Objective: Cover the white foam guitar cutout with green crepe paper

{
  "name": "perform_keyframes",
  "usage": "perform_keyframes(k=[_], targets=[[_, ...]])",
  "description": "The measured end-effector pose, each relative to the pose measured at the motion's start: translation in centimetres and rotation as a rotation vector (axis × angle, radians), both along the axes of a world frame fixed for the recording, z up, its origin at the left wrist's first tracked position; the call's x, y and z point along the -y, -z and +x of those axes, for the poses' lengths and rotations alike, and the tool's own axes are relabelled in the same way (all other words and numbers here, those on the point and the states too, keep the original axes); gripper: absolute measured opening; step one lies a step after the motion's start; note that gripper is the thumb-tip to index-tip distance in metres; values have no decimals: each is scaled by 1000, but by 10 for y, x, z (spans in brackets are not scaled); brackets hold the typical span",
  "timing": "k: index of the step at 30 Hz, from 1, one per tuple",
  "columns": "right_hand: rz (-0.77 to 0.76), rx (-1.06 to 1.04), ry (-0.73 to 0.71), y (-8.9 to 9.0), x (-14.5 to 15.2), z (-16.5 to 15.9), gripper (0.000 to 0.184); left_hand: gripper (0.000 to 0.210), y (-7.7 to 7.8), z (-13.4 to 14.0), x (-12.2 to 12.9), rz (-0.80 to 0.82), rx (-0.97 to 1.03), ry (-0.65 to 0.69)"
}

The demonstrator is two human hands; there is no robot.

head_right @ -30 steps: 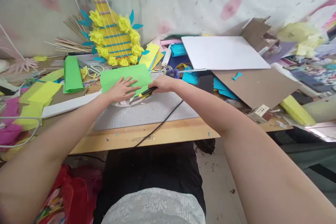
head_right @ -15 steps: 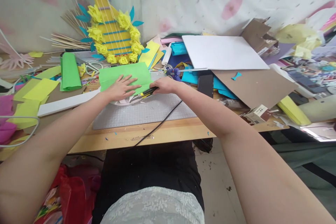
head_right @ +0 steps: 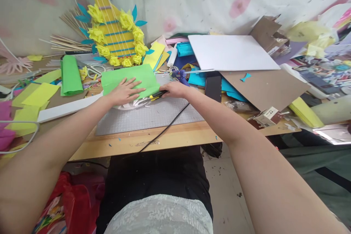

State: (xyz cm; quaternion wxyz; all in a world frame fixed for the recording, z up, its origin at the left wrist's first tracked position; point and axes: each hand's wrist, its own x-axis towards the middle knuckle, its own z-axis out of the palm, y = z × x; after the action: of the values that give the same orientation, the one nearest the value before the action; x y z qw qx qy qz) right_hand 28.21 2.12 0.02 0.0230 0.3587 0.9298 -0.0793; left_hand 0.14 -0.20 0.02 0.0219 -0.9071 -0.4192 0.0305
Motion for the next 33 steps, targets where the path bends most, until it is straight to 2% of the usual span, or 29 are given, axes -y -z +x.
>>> perform_keyframes(k=[5, 13, 21, 29, 33], targets=[[20, 19, -11, -4, 12, -13, 34, 47, 0, 0, 0, 10, -8, 6], [27, -6, -10, 1, 7, -1, 33, 48, -1, 1, 0, -6, -1, -1], [46, 36, -9, -6, 20, -15, 31, 46, 1, 0, -1, -16, 28, -9], [15, 51, -63, -4, 9, -9, 32, 47, -2, 1, 1, -12, -3, -7], [27, 59, -64, -11, 9, -12, 30, 47, -3, 2, 2, -15, -3, -8]])
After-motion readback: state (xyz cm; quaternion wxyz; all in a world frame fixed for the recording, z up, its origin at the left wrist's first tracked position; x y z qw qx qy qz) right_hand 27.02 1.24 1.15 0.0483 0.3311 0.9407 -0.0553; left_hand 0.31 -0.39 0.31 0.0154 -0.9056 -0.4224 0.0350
